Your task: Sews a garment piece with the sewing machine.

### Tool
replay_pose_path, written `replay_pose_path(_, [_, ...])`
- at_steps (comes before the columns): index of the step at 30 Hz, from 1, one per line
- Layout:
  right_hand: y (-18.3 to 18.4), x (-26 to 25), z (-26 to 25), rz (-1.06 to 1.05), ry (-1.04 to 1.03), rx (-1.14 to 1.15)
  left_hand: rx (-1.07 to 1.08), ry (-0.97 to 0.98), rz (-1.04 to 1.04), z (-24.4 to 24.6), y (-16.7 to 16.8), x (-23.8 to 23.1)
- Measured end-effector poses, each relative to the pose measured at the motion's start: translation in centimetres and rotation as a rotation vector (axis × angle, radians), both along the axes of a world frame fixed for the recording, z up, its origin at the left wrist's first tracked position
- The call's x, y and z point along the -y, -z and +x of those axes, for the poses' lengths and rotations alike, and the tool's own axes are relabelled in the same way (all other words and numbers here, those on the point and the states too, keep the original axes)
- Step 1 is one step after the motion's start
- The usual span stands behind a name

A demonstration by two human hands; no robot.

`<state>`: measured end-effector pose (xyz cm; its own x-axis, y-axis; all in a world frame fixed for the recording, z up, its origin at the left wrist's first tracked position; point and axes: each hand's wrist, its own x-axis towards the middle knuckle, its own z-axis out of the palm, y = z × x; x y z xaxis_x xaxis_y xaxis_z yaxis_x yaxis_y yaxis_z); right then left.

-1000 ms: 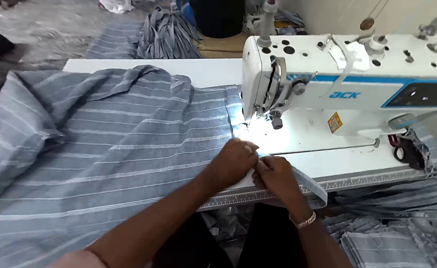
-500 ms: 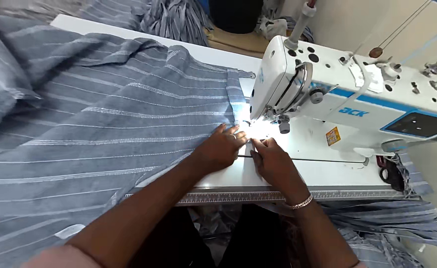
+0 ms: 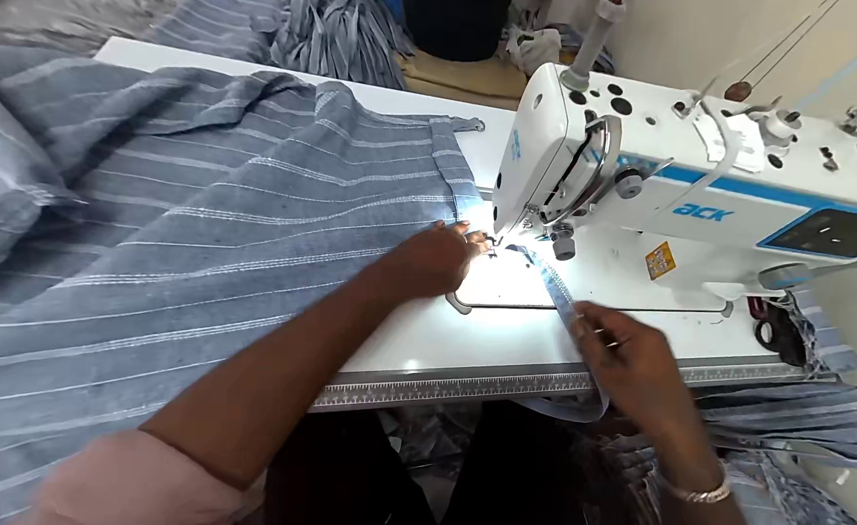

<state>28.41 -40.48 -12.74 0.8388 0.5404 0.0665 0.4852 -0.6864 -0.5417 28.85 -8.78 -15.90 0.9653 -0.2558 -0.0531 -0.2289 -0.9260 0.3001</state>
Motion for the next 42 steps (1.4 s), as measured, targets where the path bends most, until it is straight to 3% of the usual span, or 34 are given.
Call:
replay_pose_path(3, [2.6, -6.8, -5.7, 0.020, -0.232, 0.017, 0.090, -0.113, -0.077, 2.5, -4.2, -2.0])
replay_pose_path(5, [3.4, -13.8, -10.2, 0.056, -0.412, 0.002, 0.144, -0.160, 0.009, 5.4, -5.9, -2.6])
replay_pose_path(7, [4.5, -20.2, -13.7, 0.234, -0.485, 0.042, 0.063, -0.169, 0.142, 8.0, -5.5, -3.0])
replay_pose_path(9, [4.8, -23.2, -15.6, 0.442, -0.489, -0.026, -0.029, -0.220, 0.218, 8.6, -2.5, -4.0])
replay_pose_path(10, [4.6, -23.5, -15.8, 0.469, -0.515, -0.055, -0.059, -0.262, 0.206, 8.3, -1.3, -4.6])
replay_pose_path(12, [4.0, -21.4, -15.4, 0.286, -0.655, -0.068, -0.112, -0.357, 0.220, 6.8, -1.3, -5.1])
replay_pose_path(14, [3.0, -15.0, -14.3, -0.005, -0.898, -0.146, -0.225, -0.436, 0.295, 4.3, -3.0, -4.6])
replay_pose_path(16, [1.9, -6.3, -12.1, -0.245, -0.982, -0.271, -0.336, -0.479, 0.384, 0.4, -4.7, -3.6])
replay_pose_path(19, [0.5, 3.3, -6.6, -0.523, -0.813, -0.495, -0.322, -0.566, 0.391, -6.9, -4.0, -1.6])
replay_pose_path(21, [-1.2, 4.4, -3.4, -0.593, -0.667, -0.591, -0.243, -0.667, 0.299, -10.3, -1.9, 0.1])
replay_pose_path(23, [-1.6, 2.2, -0.3, -0.417, -0.515, -0.554, -0.119, -0.765, 0.234, -12.0, 0.4, 0.2])
replay_pose_path(25, [-0.3, -2.0, 2.4, -0.084, -0.296, -0.497, -0.007, -0.813, 0.203, -12.6, 2.2, 0.1])
replay_pose_path(27, [1.8, -7.3, 4.3, 0.268, -0.026, -0.545, -0.034, -0.834, 0.191, -12.5, 2.0, 0.2])
replay_pose_path(30, [3.1, -12.1, 5.4, 0.391, 0.206, -0.551, -0.140, -0.834, 0.185, -11.5, 0.1, 0.2])
replay_pose_path(33, [3.1, -12.3, 5.6, 0.352, 0.168, -0.544, -0.018, -0.735, 0.100, -9.5, -1.5, 0.6])
replay_pose_path(36, [3.4, -11.2, 6.0, 0.380, 0.008, -0.501, 0.109, -0.466, -0.114, -5.9, -1.7, 1.6])
replay_pose_path(38, [4.0, -10.9, 6.4, 0.351, -0.057, -0.345, 0.083, -0.316, -0.174, -3.6, -1.2, 2.2])
replay_pose_path(42, [6.1, -10.7, 7.6, 0.254, -0.176, 0.149, 0.131, -0.156, -0.037, -0.8, 0.1, 2.0])
